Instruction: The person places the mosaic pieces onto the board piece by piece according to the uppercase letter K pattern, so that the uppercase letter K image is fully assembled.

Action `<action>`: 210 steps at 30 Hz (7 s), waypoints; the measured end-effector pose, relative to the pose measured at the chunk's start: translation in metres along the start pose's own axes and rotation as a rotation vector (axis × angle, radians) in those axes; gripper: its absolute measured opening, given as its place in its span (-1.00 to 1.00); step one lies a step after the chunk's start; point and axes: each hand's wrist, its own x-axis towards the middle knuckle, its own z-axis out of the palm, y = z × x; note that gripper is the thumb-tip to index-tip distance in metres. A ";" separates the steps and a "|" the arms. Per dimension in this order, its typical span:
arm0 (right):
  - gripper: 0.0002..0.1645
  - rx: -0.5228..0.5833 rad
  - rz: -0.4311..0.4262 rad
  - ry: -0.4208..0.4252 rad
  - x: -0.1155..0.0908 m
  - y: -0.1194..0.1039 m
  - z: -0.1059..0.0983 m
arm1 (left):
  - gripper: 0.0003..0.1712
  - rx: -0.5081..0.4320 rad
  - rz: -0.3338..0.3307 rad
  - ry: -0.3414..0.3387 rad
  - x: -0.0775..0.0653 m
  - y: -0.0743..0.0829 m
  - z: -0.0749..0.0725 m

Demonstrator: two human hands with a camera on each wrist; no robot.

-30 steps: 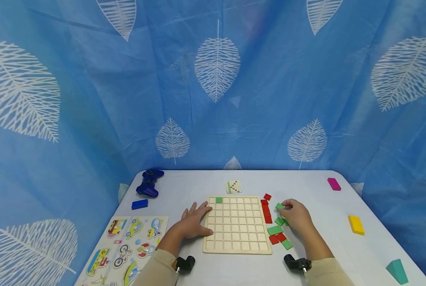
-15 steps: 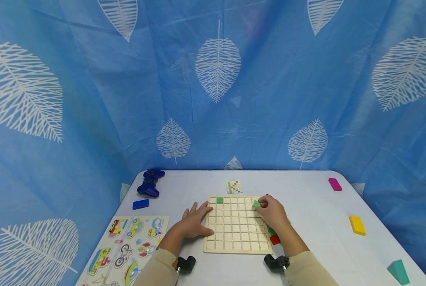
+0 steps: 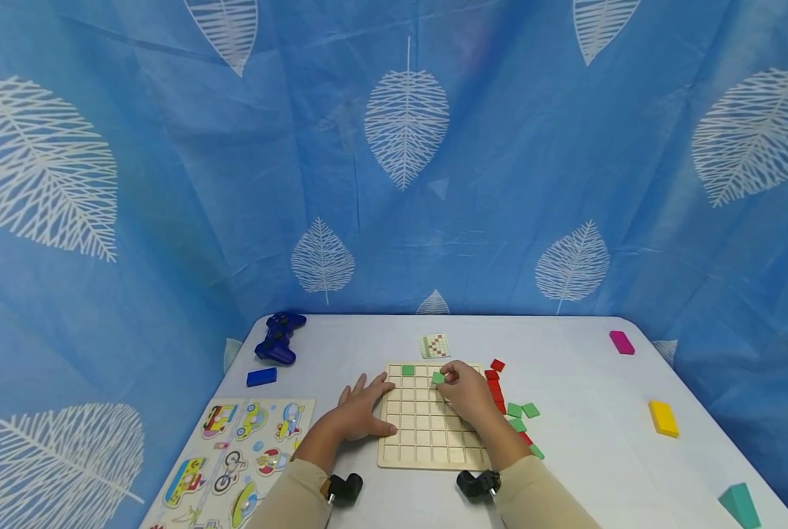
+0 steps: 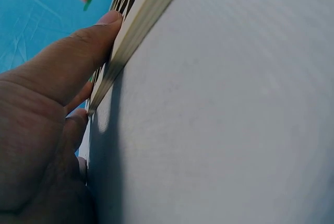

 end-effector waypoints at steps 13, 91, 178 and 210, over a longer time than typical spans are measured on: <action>-0.72 -0.005 -0.006 -0.045 0.004 -0.021 0.030 | 0.04 0.023 0.006 -0.011 0.003 0.000 0.001; -0.52 -0.169 0.184 0.073 -0.056 0.064 -0.123 | 0.05 -0.001 -0.006 0.000 0.002 -0.001 0.000; -0.61 -0.139 0.055 0.072 -0.039 0.030 -0.064 | 0.05 0.002 -0.029 0.021 0.001 -0.004 0.003; -0.74 -0.067 -0.100 -0.115 -0.016 -0.027 0.031 | 0.03 0.020 -0.018 0.003 0.005 -0.001 0.001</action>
